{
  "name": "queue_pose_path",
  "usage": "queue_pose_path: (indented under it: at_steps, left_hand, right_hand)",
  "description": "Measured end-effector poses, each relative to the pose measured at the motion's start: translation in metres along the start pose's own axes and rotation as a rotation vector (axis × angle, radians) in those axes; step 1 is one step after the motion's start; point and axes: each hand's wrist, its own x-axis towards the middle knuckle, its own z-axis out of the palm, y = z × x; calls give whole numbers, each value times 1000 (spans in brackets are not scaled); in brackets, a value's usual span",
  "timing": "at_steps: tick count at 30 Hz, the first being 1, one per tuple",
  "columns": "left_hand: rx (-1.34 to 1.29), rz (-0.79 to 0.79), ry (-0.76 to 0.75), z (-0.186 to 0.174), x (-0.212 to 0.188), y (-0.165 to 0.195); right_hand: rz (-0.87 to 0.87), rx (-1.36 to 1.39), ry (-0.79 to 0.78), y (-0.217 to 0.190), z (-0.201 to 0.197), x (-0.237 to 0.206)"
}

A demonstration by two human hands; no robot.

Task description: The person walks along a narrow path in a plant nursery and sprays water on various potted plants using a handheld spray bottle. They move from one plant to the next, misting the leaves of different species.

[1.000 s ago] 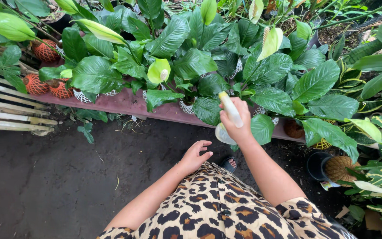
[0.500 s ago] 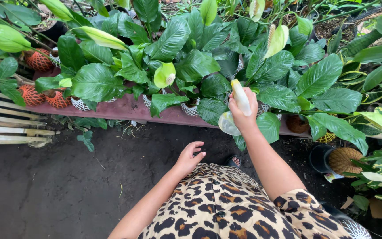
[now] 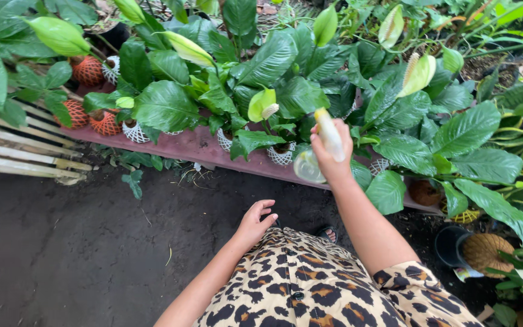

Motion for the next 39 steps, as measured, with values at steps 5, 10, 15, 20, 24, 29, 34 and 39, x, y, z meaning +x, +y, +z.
queue_pose_path:
  at_steps: [5,10,15,20,24,29,34,39]
  left_hand:
    - [-17,-21,34,-16,-12,4]
    - [-41,-18,91,-27,-23,9]
    - [-42,-27,126,-36,-31,7]
    - [-40,-51,118,-34,-27,0]
    - [-24,-64,56,-21,-12,-5]
    - [-27,-54,-12,5,10,-9]
    - [-39,-27,-61,40,29,-3]
    - [-90,-184,-98,86,38,8]
  right_hand:
    - [-345,-397,-127,-22,16,50]
    - [-313,-495,-134,-20,44,65]
    - [-361,-281,-149,-13,52,55]
    - [-247,-369,-79,-4,33,42]
    - [32,64,54,0,0,25]
    - [-152,67,222,-9,-85,16]
    - [-284,184,501,-17,-186,55]
    - [-313,181,532,-30,-269,100]
